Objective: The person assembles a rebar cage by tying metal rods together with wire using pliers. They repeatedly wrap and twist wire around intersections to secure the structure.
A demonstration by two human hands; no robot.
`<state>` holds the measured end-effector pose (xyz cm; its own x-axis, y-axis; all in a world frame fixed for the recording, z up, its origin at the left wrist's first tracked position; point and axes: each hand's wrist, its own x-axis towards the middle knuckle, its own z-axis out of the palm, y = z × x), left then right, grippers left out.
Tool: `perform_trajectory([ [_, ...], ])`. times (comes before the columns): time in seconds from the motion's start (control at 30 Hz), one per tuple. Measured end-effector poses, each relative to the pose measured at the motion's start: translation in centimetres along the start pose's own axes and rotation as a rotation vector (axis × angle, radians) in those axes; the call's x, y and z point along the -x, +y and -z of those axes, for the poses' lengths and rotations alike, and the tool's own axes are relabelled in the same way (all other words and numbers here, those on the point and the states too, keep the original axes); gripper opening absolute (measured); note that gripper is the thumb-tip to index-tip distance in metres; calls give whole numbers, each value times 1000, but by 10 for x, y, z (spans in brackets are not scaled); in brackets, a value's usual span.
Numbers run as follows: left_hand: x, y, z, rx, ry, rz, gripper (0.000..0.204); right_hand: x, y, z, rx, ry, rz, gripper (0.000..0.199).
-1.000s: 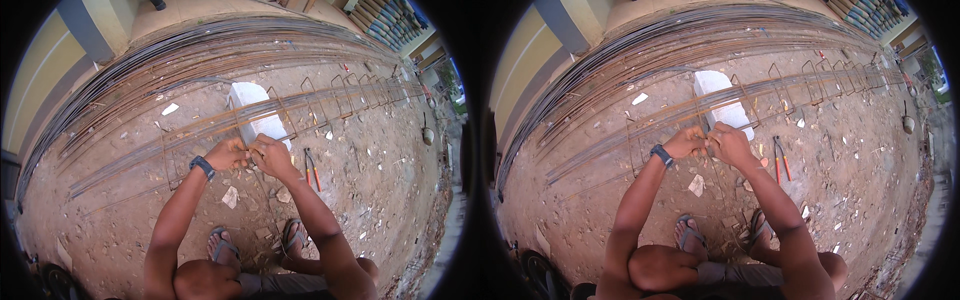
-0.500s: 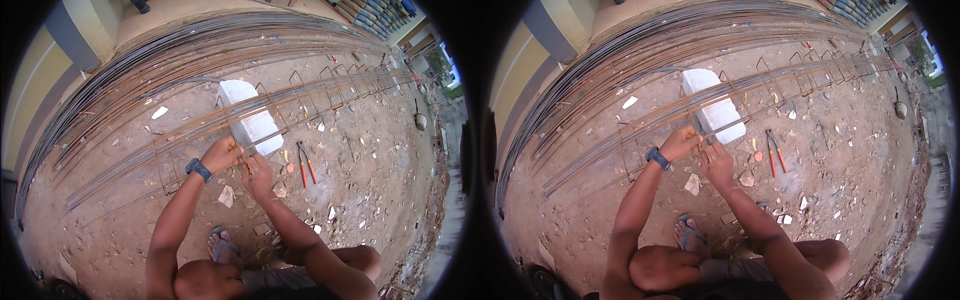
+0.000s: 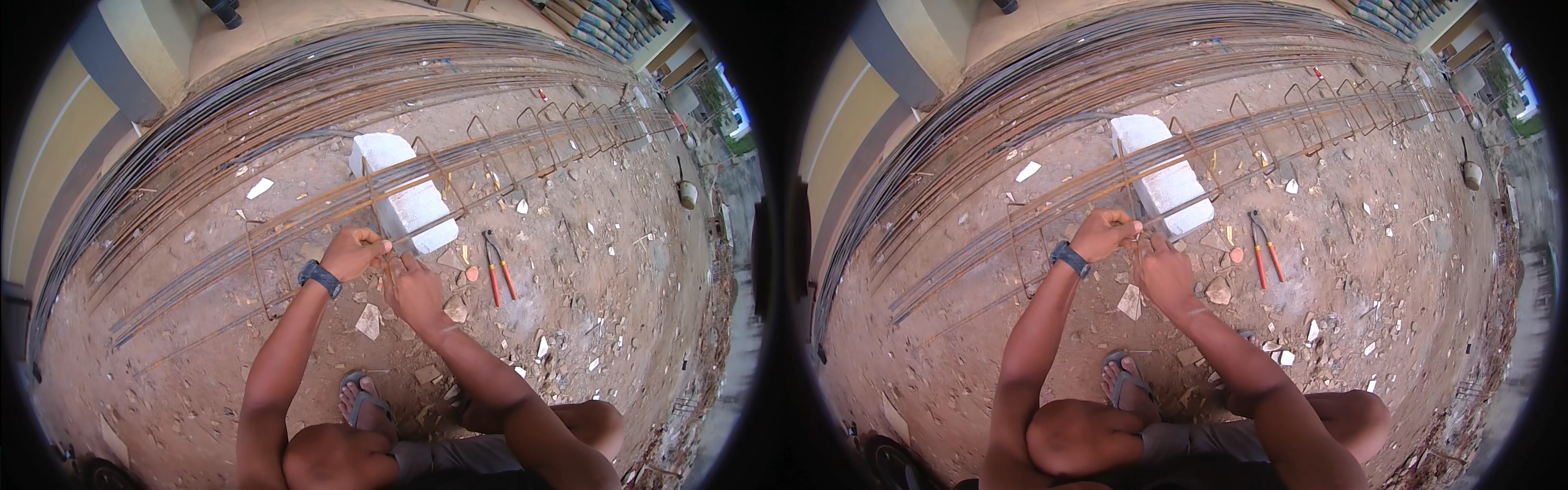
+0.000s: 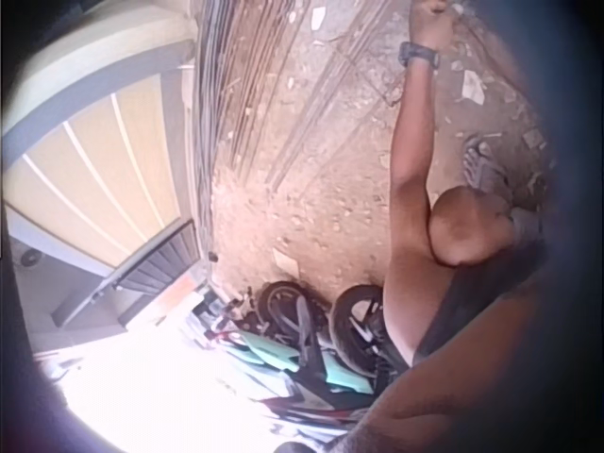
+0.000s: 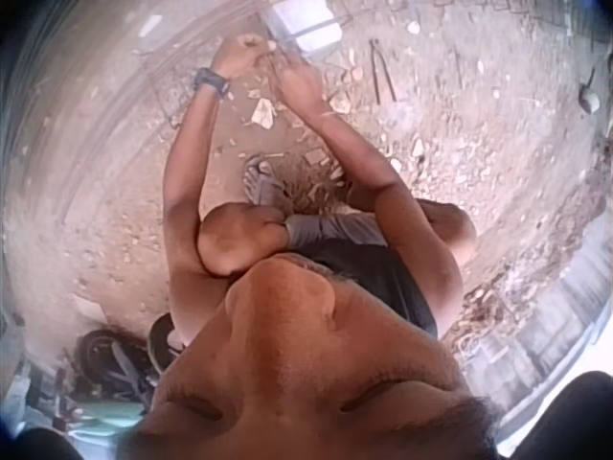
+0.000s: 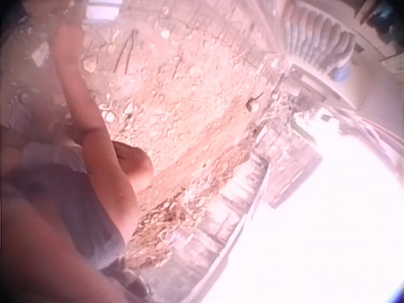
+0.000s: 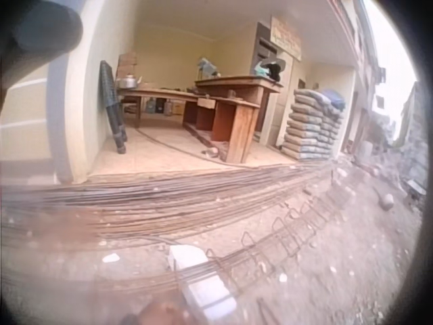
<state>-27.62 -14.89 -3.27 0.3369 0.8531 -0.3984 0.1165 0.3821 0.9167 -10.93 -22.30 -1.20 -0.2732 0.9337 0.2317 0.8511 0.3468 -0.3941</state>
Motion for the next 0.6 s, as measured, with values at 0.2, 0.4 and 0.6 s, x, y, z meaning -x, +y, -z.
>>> perform_trajectory([
  [0.2, 2, -2, -8, 14, -20, -48, 22, -2, 33, -26, -693, 56, -183, 15],
  [0.4, 7, 5, -6, -145, 51, -44, 20, -3, 9, -36, -1715, 2, -932, 25],
  [0.6, 1, 6, -7, 49, 32, -124, 21, 3, 7, -72, -2908, -141, -938, 22],
])
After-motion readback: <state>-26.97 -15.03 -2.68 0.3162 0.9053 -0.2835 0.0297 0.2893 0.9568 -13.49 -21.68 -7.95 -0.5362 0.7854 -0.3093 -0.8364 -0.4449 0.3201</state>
